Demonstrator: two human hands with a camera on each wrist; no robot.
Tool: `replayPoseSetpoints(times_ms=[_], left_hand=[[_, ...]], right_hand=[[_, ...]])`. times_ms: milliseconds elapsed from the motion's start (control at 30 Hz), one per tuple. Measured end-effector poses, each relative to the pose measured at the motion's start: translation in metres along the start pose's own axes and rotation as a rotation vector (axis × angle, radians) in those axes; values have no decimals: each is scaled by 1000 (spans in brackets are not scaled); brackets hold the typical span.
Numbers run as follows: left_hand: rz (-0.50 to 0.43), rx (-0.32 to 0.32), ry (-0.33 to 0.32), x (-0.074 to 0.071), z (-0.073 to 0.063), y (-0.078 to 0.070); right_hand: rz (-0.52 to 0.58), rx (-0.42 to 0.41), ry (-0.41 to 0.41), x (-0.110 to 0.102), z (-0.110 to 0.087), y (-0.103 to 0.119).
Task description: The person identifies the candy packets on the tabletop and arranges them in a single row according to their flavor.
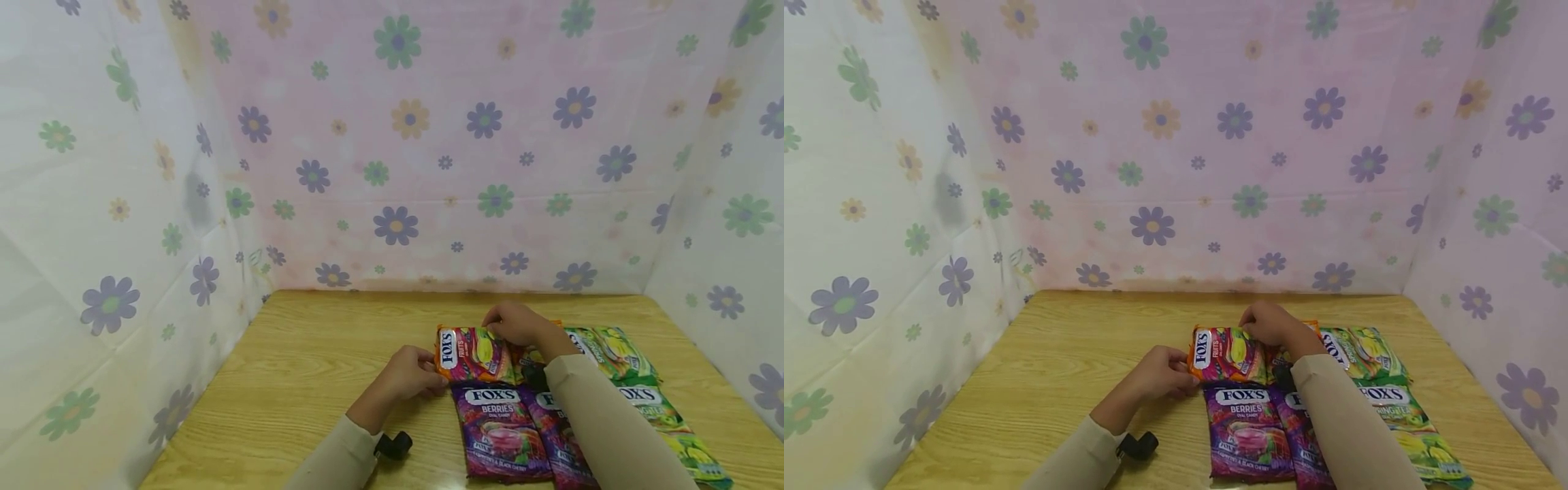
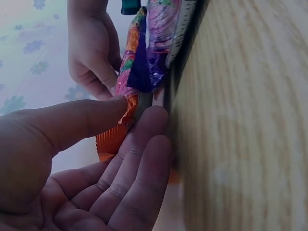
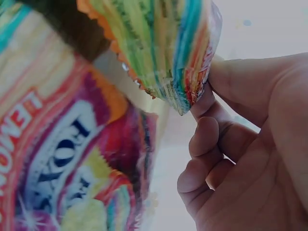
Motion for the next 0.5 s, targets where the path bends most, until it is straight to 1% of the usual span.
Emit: replayPoseSetpoints(times_ms=[200,300,400,500], left_hand=[[25,1,-12,-10,-4,-3],[33,19,-23,-16,-5,-4],[47,50,-41,-22,-5,-7],[30,76,-51,-28,-6,-10]], right_hand=[[12,-14,-11,-5,-1,5],[31,-17,-22,-7,-3,9],[65,-18,-28,-8,-5,12],[94,-25,-37,-10,-7,16]])
Point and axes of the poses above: each hand's wrist, its own z-axis towards the middle knuckle, its own x-axis out of the palm, y = z × x, the point moved 6 cm from there along z, towards the middle knuckle, and after that the axes turned 15 degrees about y, right-handed, at the moved point
